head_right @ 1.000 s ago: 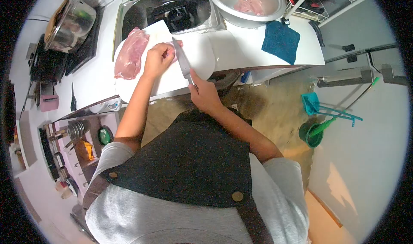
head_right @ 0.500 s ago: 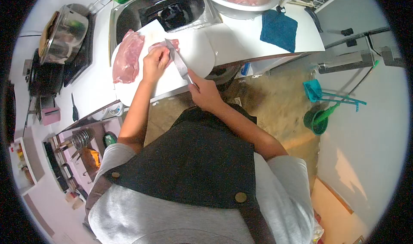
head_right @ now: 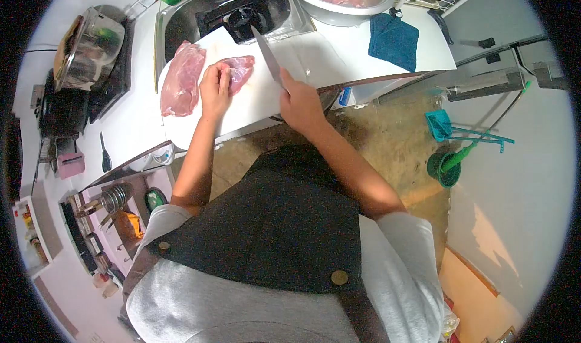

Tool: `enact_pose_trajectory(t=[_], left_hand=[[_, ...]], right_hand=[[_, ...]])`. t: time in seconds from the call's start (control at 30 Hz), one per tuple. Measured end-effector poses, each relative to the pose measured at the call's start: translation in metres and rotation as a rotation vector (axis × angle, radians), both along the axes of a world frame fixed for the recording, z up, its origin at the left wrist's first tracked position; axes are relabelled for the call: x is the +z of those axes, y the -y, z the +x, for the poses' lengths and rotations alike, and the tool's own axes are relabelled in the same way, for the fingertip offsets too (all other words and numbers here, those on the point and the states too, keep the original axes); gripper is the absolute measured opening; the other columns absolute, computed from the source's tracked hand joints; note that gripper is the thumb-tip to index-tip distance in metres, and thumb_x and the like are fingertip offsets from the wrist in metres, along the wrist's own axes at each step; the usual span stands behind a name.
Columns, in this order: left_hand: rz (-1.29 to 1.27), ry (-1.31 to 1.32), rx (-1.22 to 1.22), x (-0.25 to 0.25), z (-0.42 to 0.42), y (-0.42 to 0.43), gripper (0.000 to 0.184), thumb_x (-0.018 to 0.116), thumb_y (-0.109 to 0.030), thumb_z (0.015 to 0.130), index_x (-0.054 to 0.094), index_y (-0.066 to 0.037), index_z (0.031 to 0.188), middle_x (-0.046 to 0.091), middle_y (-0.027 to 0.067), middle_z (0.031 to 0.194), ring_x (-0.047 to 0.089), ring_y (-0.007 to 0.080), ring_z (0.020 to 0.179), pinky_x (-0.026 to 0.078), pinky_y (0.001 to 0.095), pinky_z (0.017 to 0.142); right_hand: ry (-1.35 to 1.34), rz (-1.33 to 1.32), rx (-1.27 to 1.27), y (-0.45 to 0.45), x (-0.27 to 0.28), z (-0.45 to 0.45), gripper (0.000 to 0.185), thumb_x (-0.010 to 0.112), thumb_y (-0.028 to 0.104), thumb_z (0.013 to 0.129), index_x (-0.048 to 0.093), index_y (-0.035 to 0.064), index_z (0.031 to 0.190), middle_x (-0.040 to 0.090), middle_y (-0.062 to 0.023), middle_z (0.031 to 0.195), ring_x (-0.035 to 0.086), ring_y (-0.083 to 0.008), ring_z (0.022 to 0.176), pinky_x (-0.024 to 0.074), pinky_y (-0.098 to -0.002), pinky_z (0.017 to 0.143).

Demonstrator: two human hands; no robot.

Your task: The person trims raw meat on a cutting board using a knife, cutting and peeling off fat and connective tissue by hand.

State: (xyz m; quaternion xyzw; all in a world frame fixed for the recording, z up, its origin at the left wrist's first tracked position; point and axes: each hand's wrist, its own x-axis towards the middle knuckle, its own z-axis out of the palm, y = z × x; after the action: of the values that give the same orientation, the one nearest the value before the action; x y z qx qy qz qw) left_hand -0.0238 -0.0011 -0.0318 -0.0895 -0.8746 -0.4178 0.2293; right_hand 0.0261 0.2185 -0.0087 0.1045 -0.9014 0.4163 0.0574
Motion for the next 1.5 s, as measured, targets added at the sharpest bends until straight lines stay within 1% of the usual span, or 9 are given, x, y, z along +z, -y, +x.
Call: enact_pose_trajectory(t=[0.27,0.33,0.43,0.53,0.8,1.0,1.07,1.2,1.5], left_hand=[[0.008,-0.014,-0.203,0.005,-0.008,-0.002,0.008,0.048,-0.009,0.093,0.050,-0.002,0.089,0.061,0.0149,0.083,0.057,0.0347,0.077,0.046,0.0399,0.072],[0.036,0.064,-0.208,0.009,-0.008,-0.005,0.008,0.048,-0.010,0.093,0.049,-0.002,0.089,0.060,0.0151,0.082,0.058,0.0348,0.076,0.046,0.0407,0.071],[0.023,0.205,-0.184,0.010,-0.013,-0.006,0.007,0.047,-0.009,0.092,0.048,-0.003,0.089,0.060,0.0162,0.080,0.058,0.0358,0.074,0.045,0.0421,0.067],[-0.059,0.205,-0.190,0.009,-0.020,-0.002,0.005,0.047,-0.007,0.090,0.048,-0.003,0.088,0.059,0.0180,0.078,0.057,0.0378,0.073,0.044,0.0430,0.065],[-0.101,0.266,-0.265,0.014,-0.027,0.006,0.003,0.045,-0.005,0.089,0.047,-0.002,0.088,0.058,0.0199,0.078,0.056,0.0390,0.076,0.044,0.0421,0.067],[0.034,0.382,-0.302,0.013,-0.024,0.019,0.009,0.044,-0.010,0.094,0.049,-0.003,0.091,0.056,0.0132,0.077,0.054,0.0251,0.071,0.044,0.0350,0.068],[0.135,0.460,-0.323,0.011,-0.025,0.021,0.014,0.038,-0.015,0.100,0.047,-0.008,0.092,0.048,0.0000,0.079,0.044,0.0099,0.071,0.039,0.0241,0.067],[0.250,0.403,-0.364,0.005,-0.023,0.018,0.013,0.039,-0.010,0.098,0.049,-0.007,0.091,0.050,0.0020,0.076,0.048,0.0123,0.066,0.042,0.0284,0.062],[0.526,0.563,-0.306,0.014,-0.012,0.016,0.014,0.039,-0.014,0.099,0.048,-0.008,0.091,0.047,-0.0022,0.075,0.043,0.0054,0.060,0.037,0.0203,0.053]], right_hand=[[0.139,0.323,-0.067,0.036,-0.002,-0.041,0.042,0.058,0.016,0.082,0.052,0.0025,0.121,0.055,-0.0177,0.088,0.057,-0.0364,0.088,0.0460,-0.0462,0.076],[-0.315,0.255,-0.050,0.042,-0.001,-0.052,0.041,0.067,0.017,0.075,0.058,0.0041,0.113,0.054,-0.0139,0.087,0.057,-0.0329,0.082,0.0461,-0.0442,0.073],[-0.303,0.005,0.341,0.059,-0.010,-0.077,0.029,0.070,0.018,0.069,0.063,0.0058,0.094,0.055,-0.0121,0.086,0.055,-0.0320,0.086,0.0466,-0.0427,0.074],[-0.278,-0.006,0.355,0.067,-0.023,-0.091,0.019,0.071,0.018,0.067,0.065,0.0052,0.080,0.056,-0.0112,0.081,0.056,-0.0312,0.083,0.0465,-0.0417,0.071],[-0.229,0.025,0.442,0.061,-0.026,-0.100,0.020,0.069,0.022,0.067,0.066,0.0046,0.077,0.058,-0.0148,0.076,0.058,-0.0329,0.073,0.0480,-0.0423,0.067],[-0.207,0.030,0.459,0.062,-0.026,-0.103,0.024,0.067,0.027,0.067,0.067,0.0044,0.075,0.058,-0.0167,0.076,0.059,-0.0337,0.074,0.0483,-0.0431,0.067],[-0.205,0.011,0.446,0.064,-0.028,-0.103,0.024,0.067,0.027,0.066,0.067,0.0040,0.075,0.058,-0.0171,0.076,0.059,-0.0338,0.073,0.0483,-0.0432,0.066],[-0.172,-0.029,0.443,0.061,-0.024,-0.100,0.024,0.067,0.026,0.067,0.066,0.0035,0.074,0.058,-0.0172,0.076,0.058,-0.0338,0.074,0.0479,-0.0433,0.067],[-0.123,-0.096,0.456,0.054,-0.017,-0.096,0.025,0.071,0.017,0.066,0.069,0.0019,0.085,0.061,-0.0133,0.080,0.060,-0.0271,0.074,0.0474,-0.0345,0.068]])
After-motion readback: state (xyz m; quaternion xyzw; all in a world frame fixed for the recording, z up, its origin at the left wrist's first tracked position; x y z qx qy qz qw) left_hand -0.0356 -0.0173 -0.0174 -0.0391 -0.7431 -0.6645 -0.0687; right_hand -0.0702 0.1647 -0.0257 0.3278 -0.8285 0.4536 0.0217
